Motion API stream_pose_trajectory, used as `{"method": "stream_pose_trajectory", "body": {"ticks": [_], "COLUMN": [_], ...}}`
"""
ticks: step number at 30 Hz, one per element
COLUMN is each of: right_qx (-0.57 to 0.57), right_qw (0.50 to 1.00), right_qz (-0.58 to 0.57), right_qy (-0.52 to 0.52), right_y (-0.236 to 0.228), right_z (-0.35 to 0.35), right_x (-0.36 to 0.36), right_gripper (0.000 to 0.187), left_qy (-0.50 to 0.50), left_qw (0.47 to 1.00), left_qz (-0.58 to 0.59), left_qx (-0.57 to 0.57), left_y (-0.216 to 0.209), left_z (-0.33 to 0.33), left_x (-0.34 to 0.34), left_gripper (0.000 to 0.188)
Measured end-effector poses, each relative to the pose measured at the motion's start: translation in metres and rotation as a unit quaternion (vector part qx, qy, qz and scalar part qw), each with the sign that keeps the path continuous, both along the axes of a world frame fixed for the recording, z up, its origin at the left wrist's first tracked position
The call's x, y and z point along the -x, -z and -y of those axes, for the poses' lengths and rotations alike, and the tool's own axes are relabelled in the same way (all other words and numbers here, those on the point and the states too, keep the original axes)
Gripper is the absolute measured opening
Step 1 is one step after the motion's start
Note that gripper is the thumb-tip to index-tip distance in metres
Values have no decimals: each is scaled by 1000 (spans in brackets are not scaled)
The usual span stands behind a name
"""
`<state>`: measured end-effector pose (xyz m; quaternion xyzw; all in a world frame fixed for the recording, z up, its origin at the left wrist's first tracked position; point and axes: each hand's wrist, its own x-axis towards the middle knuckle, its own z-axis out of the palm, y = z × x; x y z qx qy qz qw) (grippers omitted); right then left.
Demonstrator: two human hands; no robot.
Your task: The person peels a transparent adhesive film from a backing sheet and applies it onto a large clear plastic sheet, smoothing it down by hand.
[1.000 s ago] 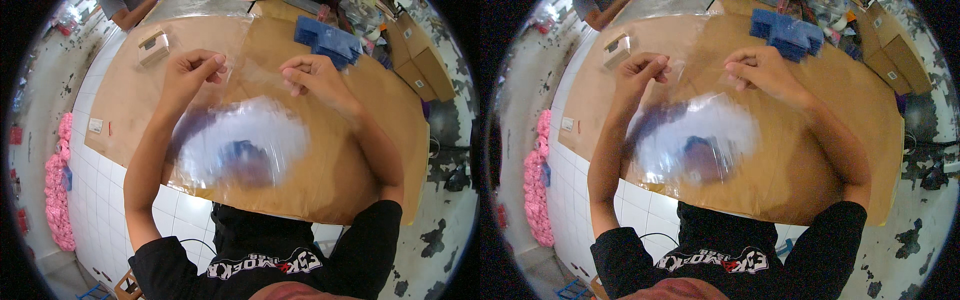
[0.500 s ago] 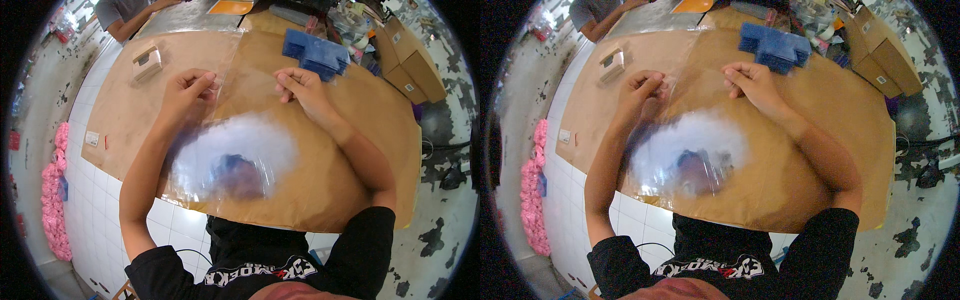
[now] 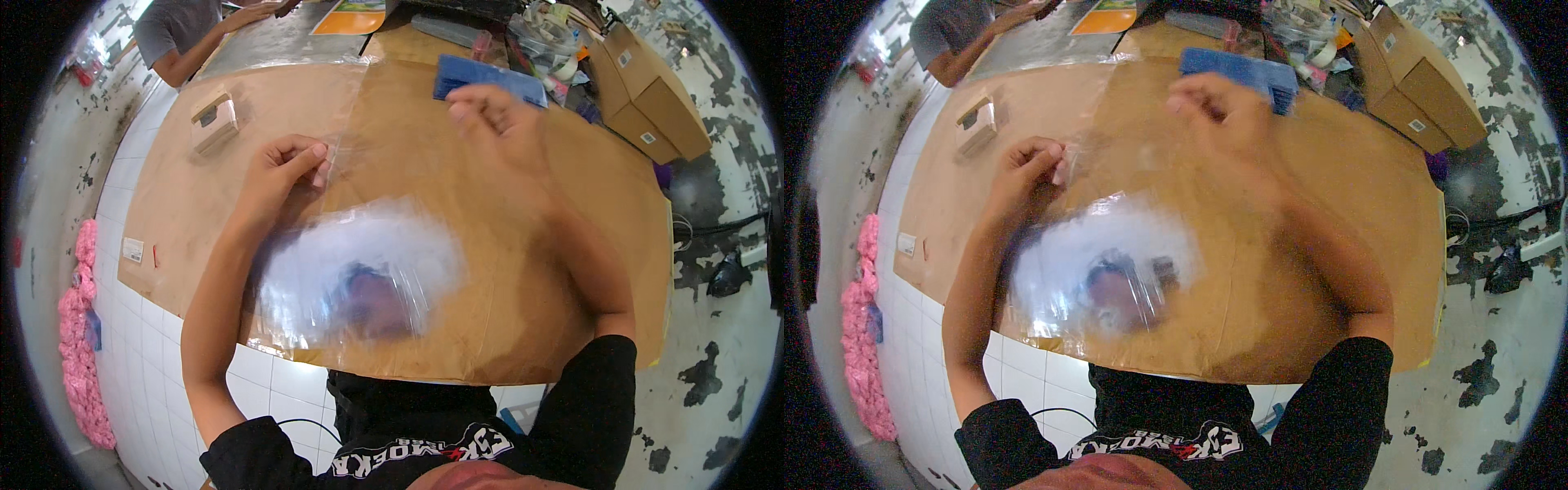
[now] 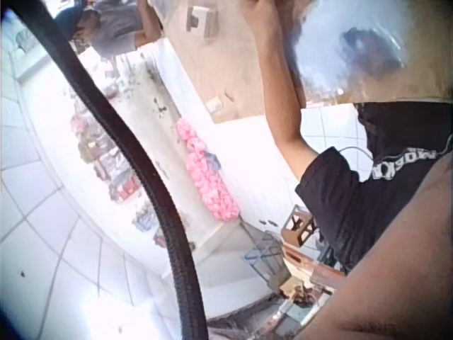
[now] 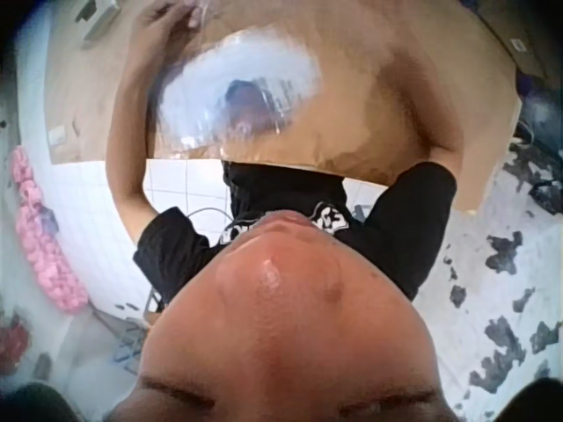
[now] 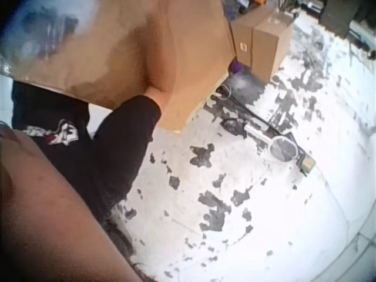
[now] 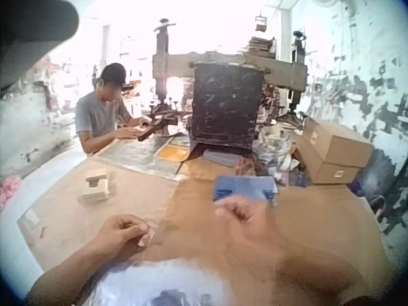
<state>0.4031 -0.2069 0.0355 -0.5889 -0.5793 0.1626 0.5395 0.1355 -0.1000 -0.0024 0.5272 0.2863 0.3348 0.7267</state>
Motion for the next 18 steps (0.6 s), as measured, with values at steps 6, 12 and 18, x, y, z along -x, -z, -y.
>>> {"method": "stream_pose_trajectory", "body": {"ticks": [6,12,18], "right_qx": [-24,90,85], "right_qw": [858,784,791], "right_qz": [487,584,566], "right_qy": [163,189,216], "right_y": [-43,-16,3], "right_z": [14,8,-1], "right_x": [-38,-30,-23], "right_gripper": [49,55,49], "left_qy": [0,2,6], "left_qw": [1000,1000,1000], "left_qz": [1,-16,-9], "left_qx": [-3,-12,-9], "left_y": [1,-5,-3], "left_z": [1,4,1], "left_x": [1,0,3], "left_gripper": [12,13,13]}}
